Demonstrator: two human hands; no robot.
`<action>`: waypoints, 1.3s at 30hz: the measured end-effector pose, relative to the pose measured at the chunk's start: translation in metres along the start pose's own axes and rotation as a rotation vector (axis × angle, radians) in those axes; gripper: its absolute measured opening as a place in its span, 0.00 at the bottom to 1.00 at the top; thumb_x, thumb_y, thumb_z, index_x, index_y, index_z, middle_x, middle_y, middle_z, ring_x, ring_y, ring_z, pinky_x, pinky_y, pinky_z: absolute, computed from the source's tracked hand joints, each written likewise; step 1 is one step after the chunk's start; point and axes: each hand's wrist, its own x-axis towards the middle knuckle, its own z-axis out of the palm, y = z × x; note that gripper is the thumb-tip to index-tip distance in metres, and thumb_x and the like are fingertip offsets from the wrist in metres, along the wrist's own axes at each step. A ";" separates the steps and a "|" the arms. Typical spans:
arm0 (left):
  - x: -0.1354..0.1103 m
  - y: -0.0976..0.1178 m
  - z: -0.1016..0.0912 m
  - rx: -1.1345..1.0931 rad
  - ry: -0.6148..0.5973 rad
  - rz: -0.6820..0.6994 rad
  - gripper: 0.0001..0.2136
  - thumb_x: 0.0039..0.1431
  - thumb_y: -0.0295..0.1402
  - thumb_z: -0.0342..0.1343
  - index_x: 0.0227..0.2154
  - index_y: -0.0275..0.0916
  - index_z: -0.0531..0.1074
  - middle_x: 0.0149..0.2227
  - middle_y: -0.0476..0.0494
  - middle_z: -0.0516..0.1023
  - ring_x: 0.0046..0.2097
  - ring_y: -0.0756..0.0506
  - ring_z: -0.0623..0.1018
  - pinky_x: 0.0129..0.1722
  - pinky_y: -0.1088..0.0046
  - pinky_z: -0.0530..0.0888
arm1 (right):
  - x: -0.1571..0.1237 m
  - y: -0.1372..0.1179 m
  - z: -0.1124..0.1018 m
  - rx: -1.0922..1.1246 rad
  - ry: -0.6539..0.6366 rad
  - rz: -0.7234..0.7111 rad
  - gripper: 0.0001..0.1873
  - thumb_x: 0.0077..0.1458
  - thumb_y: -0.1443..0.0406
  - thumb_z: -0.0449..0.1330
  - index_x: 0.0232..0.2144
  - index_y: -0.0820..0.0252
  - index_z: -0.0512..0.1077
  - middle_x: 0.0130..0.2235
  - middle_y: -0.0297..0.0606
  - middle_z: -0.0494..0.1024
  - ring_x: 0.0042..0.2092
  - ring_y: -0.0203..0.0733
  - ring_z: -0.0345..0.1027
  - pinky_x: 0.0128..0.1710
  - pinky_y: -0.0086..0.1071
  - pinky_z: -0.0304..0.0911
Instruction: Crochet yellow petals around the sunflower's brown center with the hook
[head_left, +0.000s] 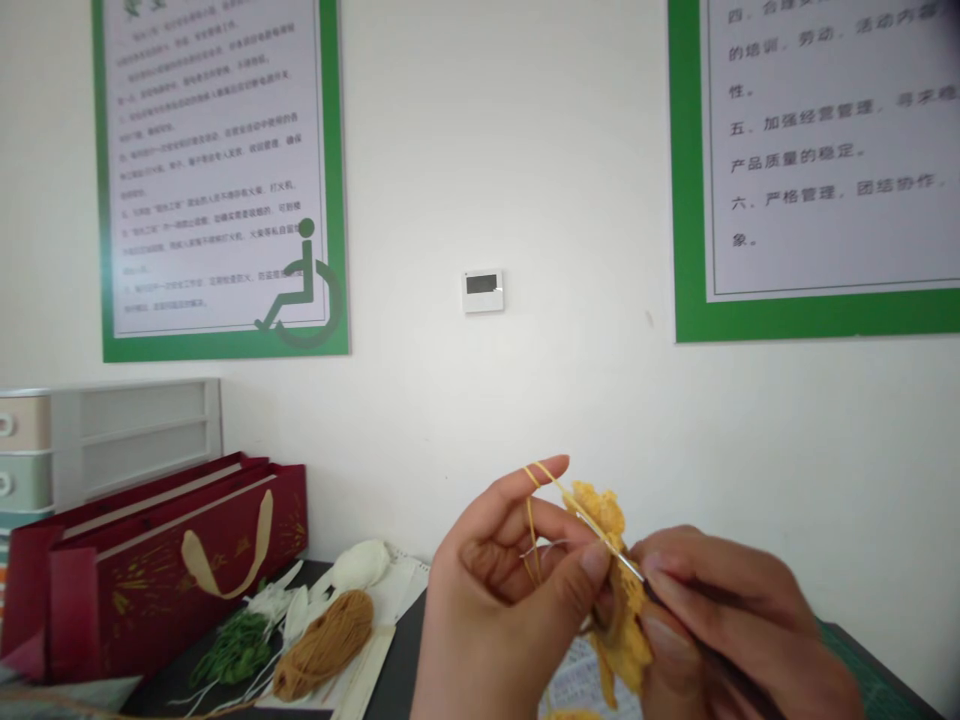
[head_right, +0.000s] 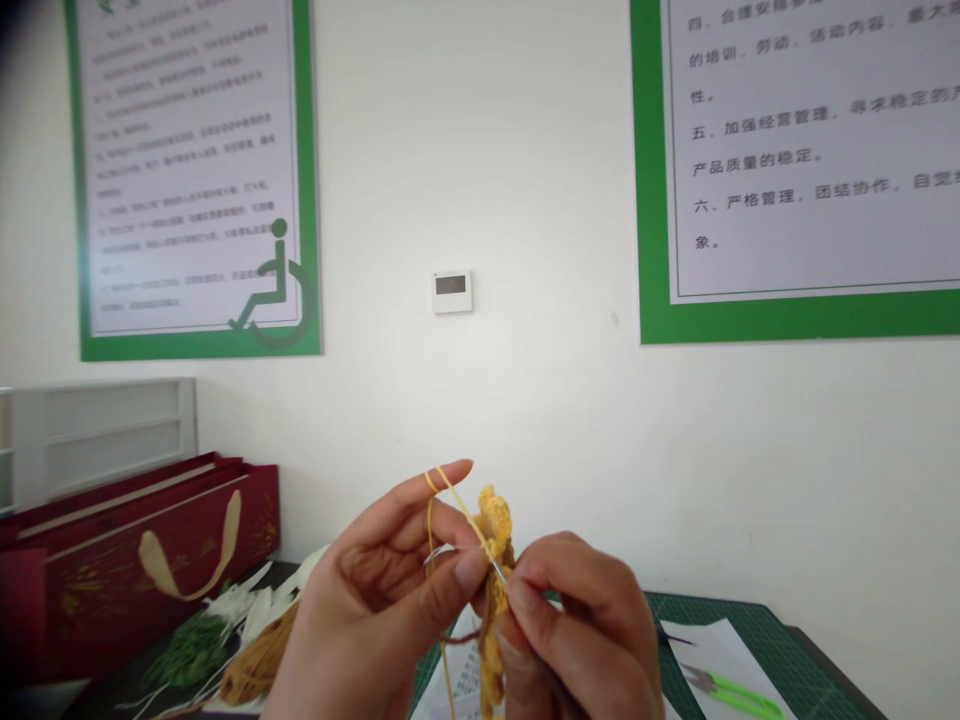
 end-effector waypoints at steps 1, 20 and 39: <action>0.001 0.001 -0.001 -0.045 -0.033 -0.050 0.22 0.45 0.24 0.74 0.46 0.36 0.80 0.26 0.51 0.79 0.24 0.52 0.78 0.26 0.79 0.74 | 0.003 0.000 -0.001 -0.008 0.099 -0.048 0.19 0.55 0.71 0.66 0.46 0.43 0.80 0.38 0.39 0.78 0.33 0.45 0.76 0.25 0.37 0.74; 0.005 -0.001 -0.003 0.087 -0.012 0.042 0.14 0.49 0.23 0.70 0.41 0.36 0.81 0.27 0.50 0.78 0.26 0.52 0.77 0.28 0.78 0.75 | 0.025 -0.016 -0.011 -0.068 0.081 0.108 0.05 0.64 0.68 0.58 0.41 0.54 0.73 0.32 0.37 0.79 0.33 0.39 0.77 0.29 0.27 0.74; 0.004 -0.004 -0.004 -0.075 -0.080 -0.188 0.16 0.46 0.25 0.74 0.40 0.38 0.84 0.31 0.46 0.80 0.35 0.51 0.78 0.38 0.78 0.75 | 0.014 0.004 -0.010 -0.335 0.104 -0.171 0.23 0.49 0.76 0.68 0.43 0.43 0.79 0.32 0.35 0.78 0.33 0.47 0.73 0.29 0.41 0.73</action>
